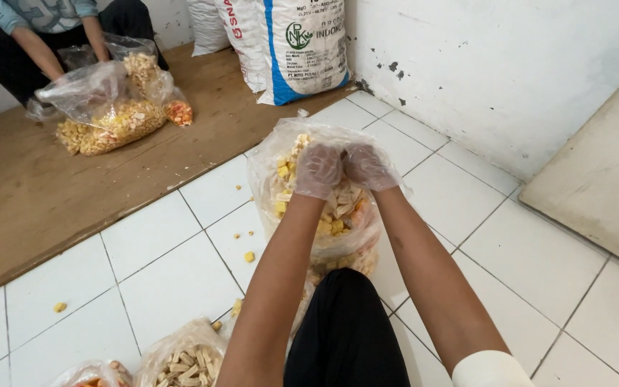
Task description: The person sits on the floor and packs small, colorful snack pieces into a clear plastic bag using gloved hands. They repeatedly scoop snacks from a larger bag and transfer them into the smaller bag, then adjust and compress the contents.
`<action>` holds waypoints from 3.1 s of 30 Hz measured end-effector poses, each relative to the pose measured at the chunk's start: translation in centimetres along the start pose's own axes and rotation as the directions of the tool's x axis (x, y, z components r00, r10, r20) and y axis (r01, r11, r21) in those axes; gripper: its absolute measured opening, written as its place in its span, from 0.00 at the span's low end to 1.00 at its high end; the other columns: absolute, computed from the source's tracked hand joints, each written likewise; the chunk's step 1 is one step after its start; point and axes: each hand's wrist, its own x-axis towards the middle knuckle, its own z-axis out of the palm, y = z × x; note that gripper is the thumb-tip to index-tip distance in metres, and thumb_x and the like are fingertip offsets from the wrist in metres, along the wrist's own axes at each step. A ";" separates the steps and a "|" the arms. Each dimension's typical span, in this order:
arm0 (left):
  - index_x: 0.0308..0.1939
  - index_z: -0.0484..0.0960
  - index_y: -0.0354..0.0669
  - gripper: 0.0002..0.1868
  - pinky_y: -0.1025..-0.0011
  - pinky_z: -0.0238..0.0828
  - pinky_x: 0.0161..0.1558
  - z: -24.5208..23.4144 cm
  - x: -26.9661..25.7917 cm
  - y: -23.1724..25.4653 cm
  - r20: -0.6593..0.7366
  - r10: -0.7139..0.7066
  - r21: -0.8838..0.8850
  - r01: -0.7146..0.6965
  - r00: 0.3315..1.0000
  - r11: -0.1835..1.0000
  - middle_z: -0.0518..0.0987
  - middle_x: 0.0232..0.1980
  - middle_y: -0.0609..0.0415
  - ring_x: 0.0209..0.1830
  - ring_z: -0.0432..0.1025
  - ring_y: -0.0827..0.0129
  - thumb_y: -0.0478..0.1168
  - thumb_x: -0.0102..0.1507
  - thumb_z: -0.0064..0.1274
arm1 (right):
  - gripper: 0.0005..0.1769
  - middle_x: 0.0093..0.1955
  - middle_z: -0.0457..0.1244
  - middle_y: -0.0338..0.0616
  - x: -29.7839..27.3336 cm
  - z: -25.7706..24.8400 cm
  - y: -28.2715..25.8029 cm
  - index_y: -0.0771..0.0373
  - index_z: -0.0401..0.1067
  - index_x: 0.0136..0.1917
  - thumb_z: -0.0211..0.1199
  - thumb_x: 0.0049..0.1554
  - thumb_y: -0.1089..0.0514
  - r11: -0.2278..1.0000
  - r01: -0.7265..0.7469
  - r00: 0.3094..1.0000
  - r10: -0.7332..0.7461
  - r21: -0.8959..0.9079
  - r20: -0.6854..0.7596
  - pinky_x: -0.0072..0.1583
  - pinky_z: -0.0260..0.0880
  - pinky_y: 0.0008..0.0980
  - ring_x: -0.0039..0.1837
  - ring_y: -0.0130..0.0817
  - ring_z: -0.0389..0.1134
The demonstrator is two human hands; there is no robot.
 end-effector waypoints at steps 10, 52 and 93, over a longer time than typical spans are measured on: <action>0.31 0.79 0.48 0.06 0.71 0.73 0.23 5.1 0.6 1.5 -0.860 0.238 0.477 0.548 0.451 0.687 0.78 0.29 0.56 0.19 0.69 0.72 0.34 0.60 0.48 | 0.22 0.55 0.71 0.45 1.0 0.6 0.8 0.50 0.77 0.57 0.60 0.55 0.39 0.999 -0.011 1.000 0.012 -0.047 0.004 0.64 0.71 0.49 0.63 0.47 0.71; 0.60 0.74 0.43 0.18 0.61 0.74 0.56 -1.8 -5.1 -1.5 0.125 0.103 -0.274 -0.066 0.987 0.959 0.78 0.56 0.46 0.55 0.74 0.55 0.42 0.68 0.42 | 0.29 0.59 0.69 0.60 -3.4 0.7 -3.9 0.65 0.76 0.60 0.49 0.64 0.40 0.975 -0.113 0.985 0.084 -0.193 -0.154 0.69 0.65 0.56 0.67 0.59 0.67; 0.30 0.69 0.49 0.15 0.68 0.59 0.35 -17.0 -70.8 -15.1 -0.502 -0.763 0.173 0.911 0.408 0.373 0.64 0.26 0.60 0.27 0.63 0.67 0.51 0.60 0.54 | 0.15 0.54 0.64 0.49 -48.5 25.5 -40.5 0.57 0.73 0.60 0.64 0.59 0.56 0.056 0.833 0.059 -0.998 0.550 0.013 0.59 0.71 0.48 0.59 0.52 0.68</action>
